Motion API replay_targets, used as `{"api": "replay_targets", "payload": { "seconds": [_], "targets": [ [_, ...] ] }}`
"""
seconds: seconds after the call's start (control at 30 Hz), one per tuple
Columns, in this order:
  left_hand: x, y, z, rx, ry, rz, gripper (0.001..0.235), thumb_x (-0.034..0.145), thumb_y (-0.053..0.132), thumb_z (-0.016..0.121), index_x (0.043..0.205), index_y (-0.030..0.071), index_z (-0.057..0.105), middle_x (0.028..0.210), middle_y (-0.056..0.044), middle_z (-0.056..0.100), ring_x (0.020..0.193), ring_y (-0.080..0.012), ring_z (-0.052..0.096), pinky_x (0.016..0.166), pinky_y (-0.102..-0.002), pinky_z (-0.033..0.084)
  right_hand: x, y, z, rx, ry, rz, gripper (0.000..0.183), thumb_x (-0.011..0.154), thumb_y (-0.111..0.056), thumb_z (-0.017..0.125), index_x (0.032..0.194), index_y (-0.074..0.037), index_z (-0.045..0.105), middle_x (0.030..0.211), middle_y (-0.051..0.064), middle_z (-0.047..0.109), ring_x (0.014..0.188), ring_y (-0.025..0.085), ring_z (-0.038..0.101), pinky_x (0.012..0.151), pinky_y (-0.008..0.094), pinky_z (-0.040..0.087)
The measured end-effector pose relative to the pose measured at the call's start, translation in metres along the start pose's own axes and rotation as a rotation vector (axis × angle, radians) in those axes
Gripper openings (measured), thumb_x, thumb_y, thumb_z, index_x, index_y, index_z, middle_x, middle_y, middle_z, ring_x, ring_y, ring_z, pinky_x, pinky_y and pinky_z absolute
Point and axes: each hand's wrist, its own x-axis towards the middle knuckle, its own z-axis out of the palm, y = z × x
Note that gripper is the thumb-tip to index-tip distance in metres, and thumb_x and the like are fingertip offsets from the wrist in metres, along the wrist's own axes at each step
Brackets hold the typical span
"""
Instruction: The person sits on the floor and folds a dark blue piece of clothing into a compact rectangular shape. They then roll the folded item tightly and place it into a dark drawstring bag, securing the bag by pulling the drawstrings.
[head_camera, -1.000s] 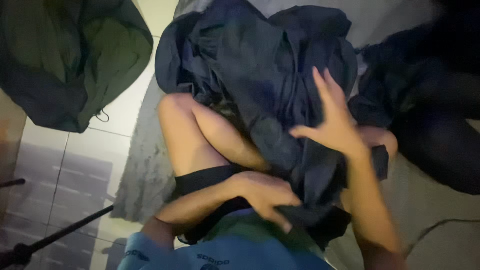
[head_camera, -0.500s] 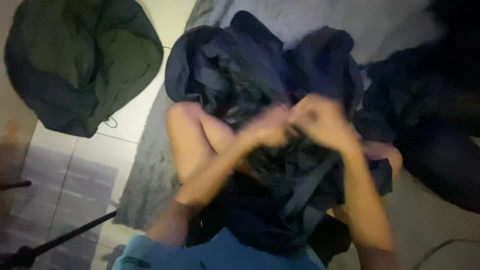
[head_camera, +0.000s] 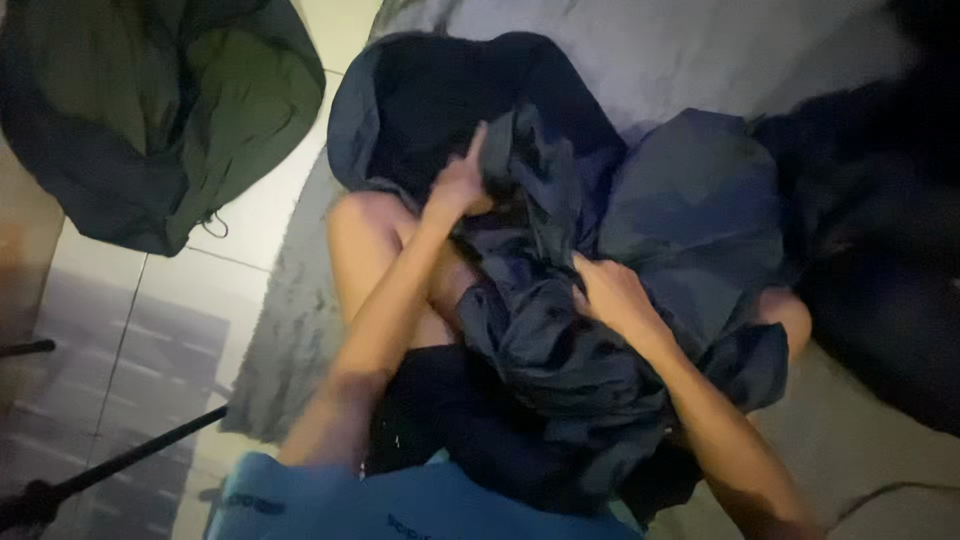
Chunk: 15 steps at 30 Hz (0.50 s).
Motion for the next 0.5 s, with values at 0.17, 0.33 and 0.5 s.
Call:
{"api": "replay_targets", "payload": {
  "seconds": [0.17,0.33,0.5],
  "targets": [
    [0.227,0.079,0.076,-0.813,0.580,0.635,0.072,0.086,0.045,0.090,0.146,0.011,0.068,0.144,-0.020,0.072,0.136,-0.0360,0.070,0.116,-0.046,0.053,-0.043,-0.135,-0.066,0.077,-0.102,0.097,0.037,0.101,-0.029,0.063,0.129,-0.005,0.056,0.088,0.024,0.076,0.085,0.053,0.074,0.072,0.067,0.053],
    [0.145,0.222,-0.055,-1.113,0.359,1.313,0.054,0.095,0.017,0.049,0.148,0.007,0.049,0.153,-0.015,0.052,0.146,-0.0277,0.047,0.128,-0.040,0.029,-0.035,-0.168,-0.073,-0.167,-0.008,0.034,0.055,0.097,-0.015,0.060,0.150,-0.003,0.053,0.081,0.015,0.080,0.071,0.043,0.080,0.057,0.056,0.058],
    [0.280,0.245,-0.050,-0.358,0.563,0.893,0.027,0.084,-0.003,0.062,0.104,0.014,0.059,0.069,-0.005,0.041,0.053,-0.0230,0.038,0.050,-0.049,0.028,-0.013,-0.161,-0.089,-0.177,0.189,0.075,0.054,0.094,-0.028,0.071,0.142,-0.006,0.058,0.071,0.015,0.078,0.059,0.040,0.077,0.049,0.052,0.055]
  ]
}}
